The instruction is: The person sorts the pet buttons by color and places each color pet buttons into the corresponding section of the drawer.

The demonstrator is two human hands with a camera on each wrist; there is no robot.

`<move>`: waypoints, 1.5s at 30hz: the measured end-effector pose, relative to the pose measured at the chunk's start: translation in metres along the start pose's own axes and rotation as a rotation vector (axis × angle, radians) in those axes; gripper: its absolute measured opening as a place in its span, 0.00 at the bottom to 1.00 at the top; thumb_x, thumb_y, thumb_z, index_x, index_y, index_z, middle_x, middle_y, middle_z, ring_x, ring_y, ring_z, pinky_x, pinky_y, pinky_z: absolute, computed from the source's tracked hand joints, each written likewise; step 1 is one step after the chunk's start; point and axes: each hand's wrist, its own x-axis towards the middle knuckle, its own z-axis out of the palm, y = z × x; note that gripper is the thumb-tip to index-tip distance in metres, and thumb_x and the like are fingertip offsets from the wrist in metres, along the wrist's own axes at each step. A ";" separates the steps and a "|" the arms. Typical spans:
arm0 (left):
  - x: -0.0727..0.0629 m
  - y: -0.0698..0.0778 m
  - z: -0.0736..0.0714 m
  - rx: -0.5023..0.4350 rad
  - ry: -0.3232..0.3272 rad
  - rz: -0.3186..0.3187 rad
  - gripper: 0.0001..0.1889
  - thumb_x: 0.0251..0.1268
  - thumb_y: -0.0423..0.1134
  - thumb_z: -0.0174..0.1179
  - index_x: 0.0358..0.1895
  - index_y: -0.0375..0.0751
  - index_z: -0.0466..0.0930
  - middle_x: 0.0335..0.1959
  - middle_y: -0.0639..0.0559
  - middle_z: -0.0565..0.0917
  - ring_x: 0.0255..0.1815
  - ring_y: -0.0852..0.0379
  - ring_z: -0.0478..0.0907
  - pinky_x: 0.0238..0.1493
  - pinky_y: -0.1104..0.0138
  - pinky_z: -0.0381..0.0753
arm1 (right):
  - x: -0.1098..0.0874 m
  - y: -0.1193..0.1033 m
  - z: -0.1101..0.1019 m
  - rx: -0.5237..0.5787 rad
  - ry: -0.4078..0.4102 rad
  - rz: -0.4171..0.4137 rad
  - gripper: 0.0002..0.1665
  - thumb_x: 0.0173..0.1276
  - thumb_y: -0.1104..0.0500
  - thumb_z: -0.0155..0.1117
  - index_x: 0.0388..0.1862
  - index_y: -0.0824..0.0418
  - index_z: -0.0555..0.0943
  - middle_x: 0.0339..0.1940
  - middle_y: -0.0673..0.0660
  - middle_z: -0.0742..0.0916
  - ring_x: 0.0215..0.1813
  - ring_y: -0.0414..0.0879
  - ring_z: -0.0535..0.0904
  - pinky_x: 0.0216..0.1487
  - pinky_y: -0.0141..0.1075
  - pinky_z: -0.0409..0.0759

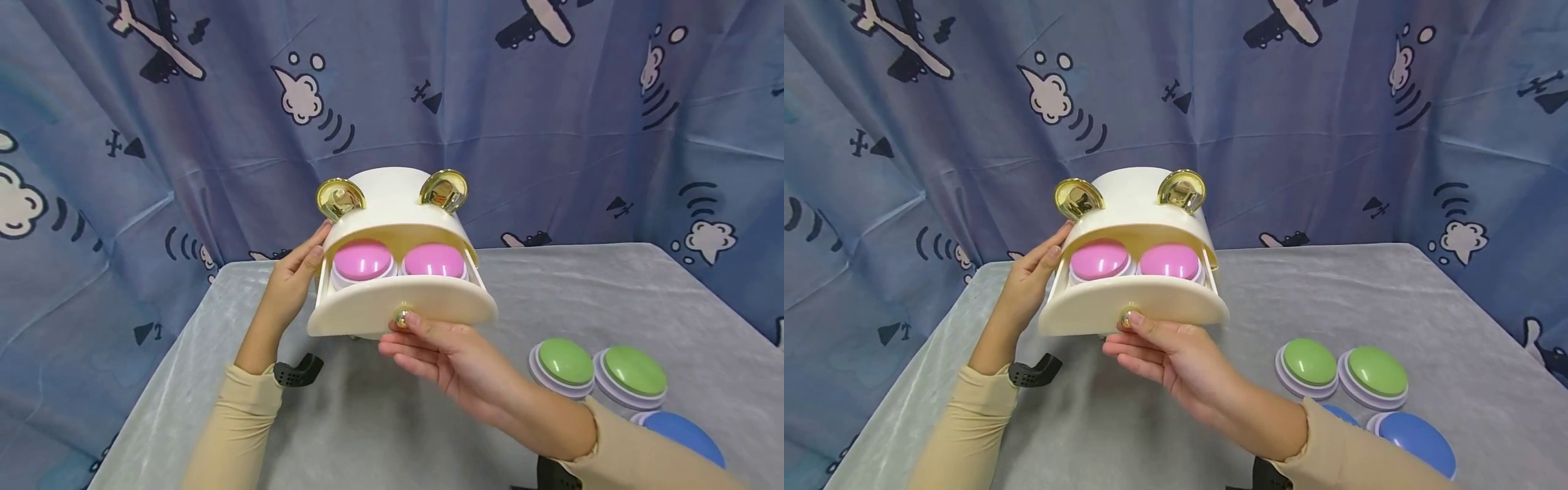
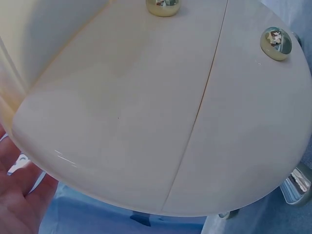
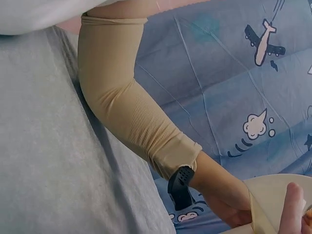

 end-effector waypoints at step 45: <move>0.002 0.002 0.000 -0.010 0.006 -0.029 0.23 0.81 0.43 0.46 0.73 0.44 0.68 0.77 0.56 0.66 0.79 0.62 0.58 0.81 0.61 0.56 | 0.036 -0.018 -0.008 -0.018 0.071 -0.033 0.13 0.77 0.55 0.57 0.46 0.63 0.82 0.38 0.55 0.91 0.44 0.41 0.89 0.51 0.28 0.85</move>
